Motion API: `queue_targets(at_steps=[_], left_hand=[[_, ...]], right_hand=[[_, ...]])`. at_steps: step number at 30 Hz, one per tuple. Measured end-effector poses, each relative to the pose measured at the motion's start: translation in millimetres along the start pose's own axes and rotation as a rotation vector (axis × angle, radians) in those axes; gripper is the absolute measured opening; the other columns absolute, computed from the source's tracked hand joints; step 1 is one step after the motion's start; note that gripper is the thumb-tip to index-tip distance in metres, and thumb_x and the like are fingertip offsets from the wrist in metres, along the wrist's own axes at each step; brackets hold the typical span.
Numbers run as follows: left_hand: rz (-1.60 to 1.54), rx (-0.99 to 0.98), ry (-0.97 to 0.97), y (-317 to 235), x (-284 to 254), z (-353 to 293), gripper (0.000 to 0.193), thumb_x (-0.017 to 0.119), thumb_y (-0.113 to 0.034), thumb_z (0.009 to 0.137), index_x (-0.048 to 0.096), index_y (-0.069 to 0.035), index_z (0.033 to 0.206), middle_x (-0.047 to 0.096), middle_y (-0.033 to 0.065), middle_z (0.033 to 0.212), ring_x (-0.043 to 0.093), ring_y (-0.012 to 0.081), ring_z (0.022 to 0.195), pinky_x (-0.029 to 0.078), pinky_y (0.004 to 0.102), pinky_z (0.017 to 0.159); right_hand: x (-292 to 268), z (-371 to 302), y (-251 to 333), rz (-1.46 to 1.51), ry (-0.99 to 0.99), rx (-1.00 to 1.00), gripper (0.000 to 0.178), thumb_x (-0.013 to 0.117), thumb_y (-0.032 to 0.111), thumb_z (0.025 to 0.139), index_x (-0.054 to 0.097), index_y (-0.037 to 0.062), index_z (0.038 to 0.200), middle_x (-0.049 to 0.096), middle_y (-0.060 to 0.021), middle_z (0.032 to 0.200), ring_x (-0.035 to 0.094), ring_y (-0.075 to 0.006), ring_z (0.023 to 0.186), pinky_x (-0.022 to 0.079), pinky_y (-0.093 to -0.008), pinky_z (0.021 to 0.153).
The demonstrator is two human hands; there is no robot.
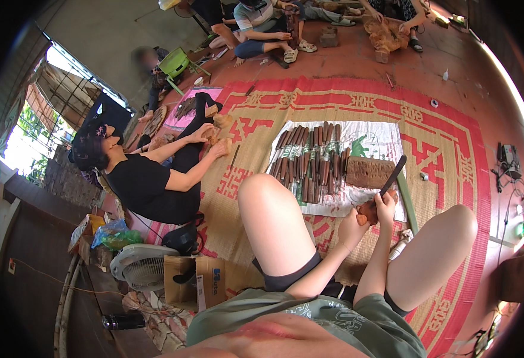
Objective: The person sits on a mat and uses a carving knife to shape a reddish-brown wooden object. They hold the object in their left hand and carve with their right hand, rotating the piece to work on different sides. Other people are visible in the background also engaged in similar carving activities.
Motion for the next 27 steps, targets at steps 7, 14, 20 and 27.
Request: queue_targets(at_steps=[7, 14, 20, 27], left_hand=[[0.01, -0.011, 0.048, -4, 1, -1, 0.039, 0.068, -0.026, 0.068, 0.049, -0.004, 0.094, 0.062, 0.0215, 0.083, 0.06, 0.0389, 0.077, 0.048, 0.0473, 0.064], [0.015, 0.002, 0.001, 1, 2, -2, 0.041, 0.069, -0.027, 0.068, 0.05, -0.004, 0.096, 0.062, 0.0209, 0.084, 0.06, 0.0389, 0.078, 0.048, 0.0469, 0.065], [-0.004, 0.028, 0.007, -2, 2, -4, 0.04, 0.069, -0.028, 0.068, 0.05, -0.003, 0.094, 0.062, 0.021, 0.084, 0.06, 0.039, 0.078, 0.048, 0.047, 0.065], [-0.011, 0.042, -0.016, 6, 4, -5, 0.041, 0.069, -0.028, 0.069, 0.051, -0.003, 0.096, 0.062, 0.0208, 0.085, 0.06, 0.0391, 0.079, 0.048, 0.0472, 0.065]], right_hand=[[0, 1, -9, 0.065, -0.1, -0.025, 0.02, 0.052, 0.015, 0.089, 0.056, 0.0035, 0.073, 0.055, 0.0008, 0.066, 0.05, -0.0074, 0.061, 0.04, -0.0223, 0.056], [2, -2, 4, -0.01, -0.05, -0.037, 0.02, 0.052, 0.015, 0.089, 0.056, 0.0016, 0.075, 0.054, 0.0009, 0.067, 0.05, -0.008, 0.062, 0.041, -0.0234, 0.058], [-1, -3, -5, 0.048, -0.105, -0.074, 0.018, 0.053, 0.016, 0.089, 0.057, 0.0013, 0.079, 0.054, 0.002, 0.069, 0.048, -0.0087, 0.063, 0.04, -0.0245, 0.059], [-2, -1, -5, 0.013, -0.005, 0.035, 0.017, 0.054, 0.016, 0.088, 0.056, 0.0026, 0.077, 0.053, 0.0021, 0.068, 0.047, -0.0078, 0.063, 0.039, -0.0238, 0.059]])
Point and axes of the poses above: each hand's wrist, its own z-axis towards the middle knuckle, its own x-axis out of the palm, y = z × x, the point moved 1 cm from there along z, towards the middle knuckle
